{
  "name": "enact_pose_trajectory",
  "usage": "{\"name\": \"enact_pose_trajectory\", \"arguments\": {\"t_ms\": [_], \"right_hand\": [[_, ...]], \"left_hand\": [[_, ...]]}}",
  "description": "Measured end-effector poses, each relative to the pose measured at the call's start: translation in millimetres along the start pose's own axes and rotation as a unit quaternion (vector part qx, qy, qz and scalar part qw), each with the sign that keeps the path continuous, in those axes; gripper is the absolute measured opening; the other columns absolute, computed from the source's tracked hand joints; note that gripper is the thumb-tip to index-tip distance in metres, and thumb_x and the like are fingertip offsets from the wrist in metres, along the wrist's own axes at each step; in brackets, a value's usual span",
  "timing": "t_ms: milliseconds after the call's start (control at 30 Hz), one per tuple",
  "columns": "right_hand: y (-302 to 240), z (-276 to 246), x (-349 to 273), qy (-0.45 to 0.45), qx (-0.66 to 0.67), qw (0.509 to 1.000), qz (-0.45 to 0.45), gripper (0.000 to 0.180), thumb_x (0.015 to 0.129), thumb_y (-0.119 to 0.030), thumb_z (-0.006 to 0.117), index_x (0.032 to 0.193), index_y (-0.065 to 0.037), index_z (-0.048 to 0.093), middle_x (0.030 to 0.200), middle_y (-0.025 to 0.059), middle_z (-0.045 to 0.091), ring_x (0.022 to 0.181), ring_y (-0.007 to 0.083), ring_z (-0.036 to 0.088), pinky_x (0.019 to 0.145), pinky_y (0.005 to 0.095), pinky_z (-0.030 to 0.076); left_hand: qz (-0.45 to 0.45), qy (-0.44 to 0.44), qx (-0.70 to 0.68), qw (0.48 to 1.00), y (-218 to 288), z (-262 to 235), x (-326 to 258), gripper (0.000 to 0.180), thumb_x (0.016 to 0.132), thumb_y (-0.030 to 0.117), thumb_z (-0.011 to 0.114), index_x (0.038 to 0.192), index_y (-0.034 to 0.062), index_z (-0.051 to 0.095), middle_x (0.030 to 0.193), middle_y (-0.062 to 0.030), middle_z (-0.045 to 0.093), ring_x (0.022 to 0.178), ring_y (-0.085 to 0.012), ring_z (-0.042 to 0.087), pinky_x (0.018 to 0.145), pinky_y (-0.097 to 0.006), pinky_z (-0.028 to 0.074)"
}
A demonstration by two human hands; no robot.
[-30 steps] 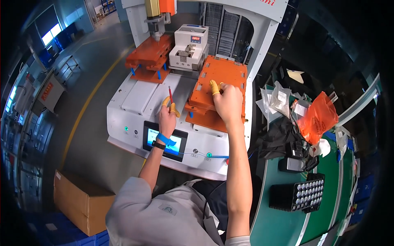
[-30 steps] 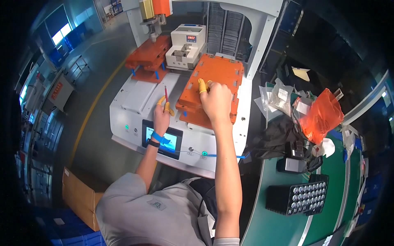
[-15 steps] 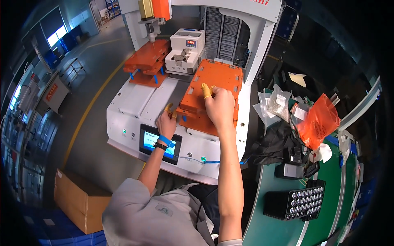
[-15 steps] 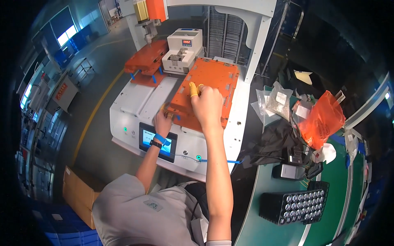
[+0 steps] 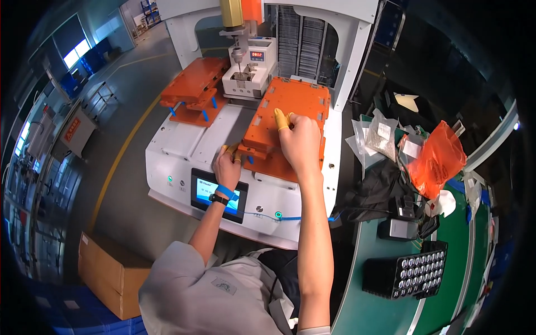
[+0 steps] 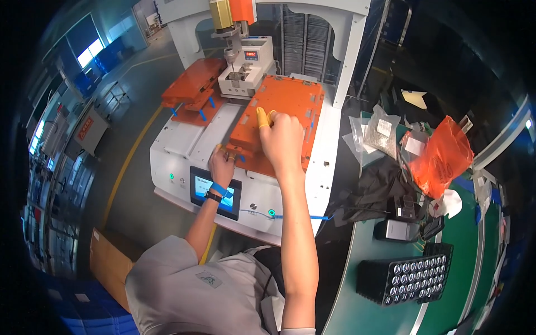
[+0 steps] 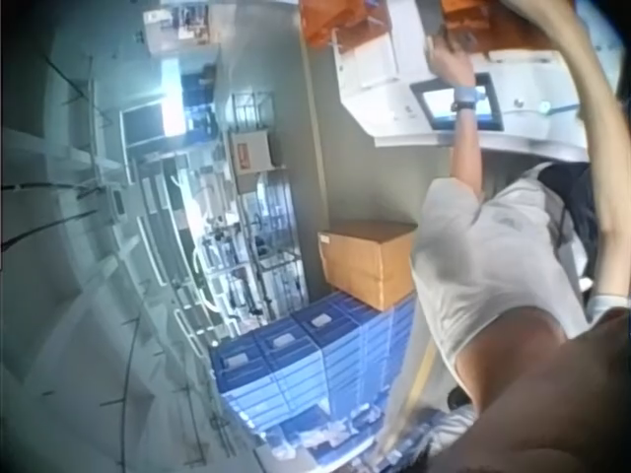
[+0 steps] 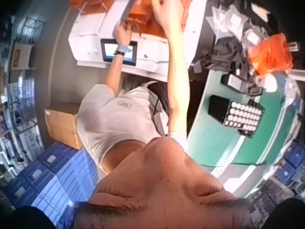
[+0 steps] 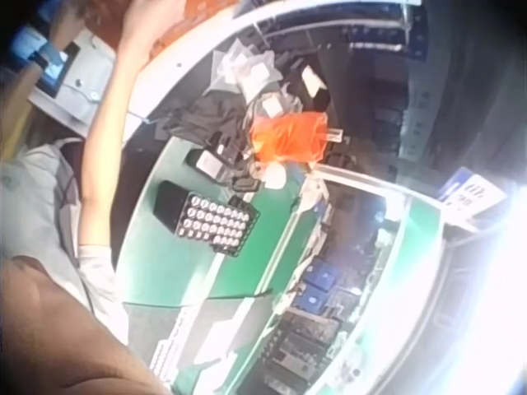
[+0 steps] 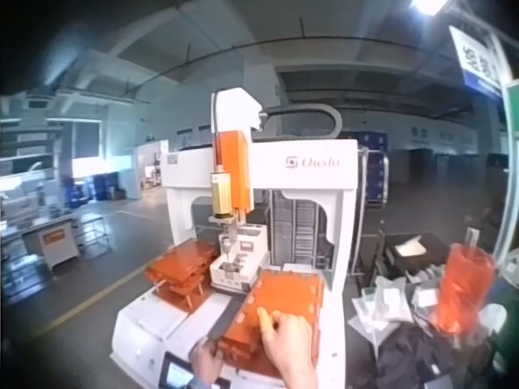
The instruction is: Manual assembly of LED light modules into specialized fixtures and placement into storage trays.
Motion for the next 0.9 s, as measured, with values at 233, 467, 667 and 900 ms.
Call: {"name": "enact_pose_trajectory", "arguments": {"t_ms": [233, 467, 667, 900], "right_hand": [[0.3, 1.6, 0.0, 0.029, -0.023, 0.999, -0.003, 0.037, 0.093, -0.024, 0.069, 0.073, 0.007, 0.067, 0.058, 0.0216, 0.059, 0.051, 0.0364, 0.055, 0.055, 0.0434, 0.043], [-3.5, 0.7, -1.2, 0.021, -0.017, 1.000, 0.005, 0.030, 0.088, -0.016, 0.068, 0.066, 0.004, 0.065, 0.060, 0.0235, 0.059, 0.059, 0.0438, 0.060, 0.059, 0.0488, 0.048], [-1.7, 5.0, -2.0, 0.007, -0.056, 0.998, 0.019, 0.026, 0.088, -0.014, 0.068, 0.068, 0.003, 0.067, 0.061, 0.0241, 0.060, 0.062, 0.0431, 0.062, 0.061, 0.0496, 0.049], [-0.1, 4.6, -2.2, -0.011, -0.065, 0.998, 0.004, 0.023, 0.089, -0.012, 0.064, 0.072, 0.003, 0.068, 0.064, 0.0251, 0.061, 0.065, 0.0438, 0.064, 0.065, 0.0506, 0.050]], "left_hand": [[-0.002, -0.006, 0.005, 1.000, -2.6, 1.8, -0.4, 0.015, 0.088, 0.005, 0.069, 0.097, -0.0069, 0.068, 0.125, -0.0251, 0.066, 0.109, -0.0439, 0.065, 0.092, -0.049, 0.053], [0.076, 0.066, -0.002, 0.995, 3.5, 1.0, -1.5, 0.015, 0.088, 0.010, 0.065, 0.088, -0.0048, 0.065, 0.095, -0.0219, 0.063, 0.082, -0.0438, 0.061, 0.073, -0.050, 0.050], [0.076, 0.048, 0.006, 0.996, 7.4, -2.3, -2.6, 0.014, 0.088, 0.010, 0.068, 0.087, -0.0039, 0.066, 0.087, -0.0214, 0.063, 0.079, -0.0433, 0.062, 0.069, -0.052, 0.048], [0.022, -0.023, 0.027, 0.999, 7.7, -2.7, -2.3, 0.017, 0.089, 0.007, 0.070, 0.105, -0.0009, 0.070, 0.112, -0.0225, 0.069, 0.098, -0.0441, 0.066, 0.083, -0.052, 0.054]]}}
Point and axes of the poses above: each hand's wrist, its own x-axis towards the middle knuckle, its own z-axis out of the palm, y = z × x, the point moved 4 cm from there along x, towards the middle knuckle
